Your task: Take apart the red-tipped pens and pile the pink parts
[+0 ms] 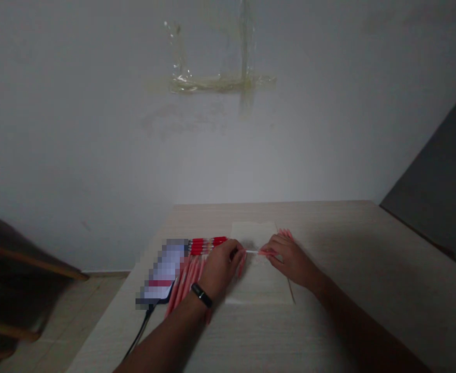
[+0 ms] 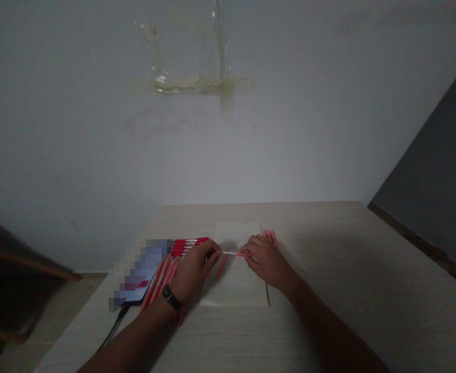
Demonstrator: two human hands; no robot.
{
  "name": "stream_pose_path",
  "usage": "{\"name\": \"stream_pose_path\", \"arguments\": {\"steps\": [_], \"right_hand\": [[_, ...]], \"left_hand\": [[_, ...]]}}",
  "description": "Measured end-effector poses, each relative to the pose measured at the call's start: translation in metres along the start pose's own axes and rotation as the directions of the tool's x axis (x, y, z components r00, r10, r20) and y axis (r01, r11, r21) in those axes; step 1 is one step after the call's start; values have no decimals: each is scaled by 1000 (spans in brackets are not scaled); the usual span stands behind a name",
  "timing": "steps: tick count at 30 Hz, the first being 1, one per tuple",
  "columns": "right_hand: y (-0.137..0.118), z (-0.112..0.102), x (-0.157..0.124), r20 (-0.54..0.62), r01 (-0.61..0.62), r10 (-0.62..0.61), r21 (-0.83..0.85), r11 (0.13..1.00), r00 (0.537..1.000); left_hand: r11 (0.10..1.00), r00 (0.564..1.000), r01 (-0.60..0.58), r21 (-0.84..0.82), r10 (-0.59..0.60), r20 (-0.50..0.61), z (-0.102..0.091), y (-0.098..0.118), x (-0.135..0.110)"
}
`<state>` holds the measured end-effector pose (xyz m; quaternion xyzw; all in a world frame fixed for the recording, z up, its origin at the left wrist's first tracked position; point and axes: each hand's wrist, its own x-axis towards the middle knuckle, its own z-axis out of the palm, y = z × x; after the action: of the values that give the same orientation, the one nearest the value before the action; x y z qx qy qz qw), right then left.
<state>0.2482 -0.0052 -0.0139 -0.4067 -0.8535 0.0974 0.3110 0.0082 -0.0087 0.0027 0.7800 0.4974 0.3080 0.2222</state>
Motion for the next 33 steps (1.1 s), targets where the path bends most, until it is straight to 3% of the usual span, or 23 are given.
{"name": "stream_pose_path", "arguments": {"steps": [10, 16, 24, 33], "right_hand": [[-1, -2, 1, -40, -59, 60, 31, 998, 997], [3, -2, 0, -44, -58, 59, 33, 998, 997], [6, 0, -1, -31, -26, 26, 17, 1000, 999], [15, -4, 1, -76, -51, 49, -14, 999, 996]], "left_hand": [[1000, 1000, 23, 0, -23, -15, -3, -1, 1], [982, 980, 132, 135, -149, 129, 7, -9, -3], [984, 971, 90, 155, -121, 204, 14, -11, -4], [997, 994, 64, 48, -68, 91, 12, -13, -1]]}}
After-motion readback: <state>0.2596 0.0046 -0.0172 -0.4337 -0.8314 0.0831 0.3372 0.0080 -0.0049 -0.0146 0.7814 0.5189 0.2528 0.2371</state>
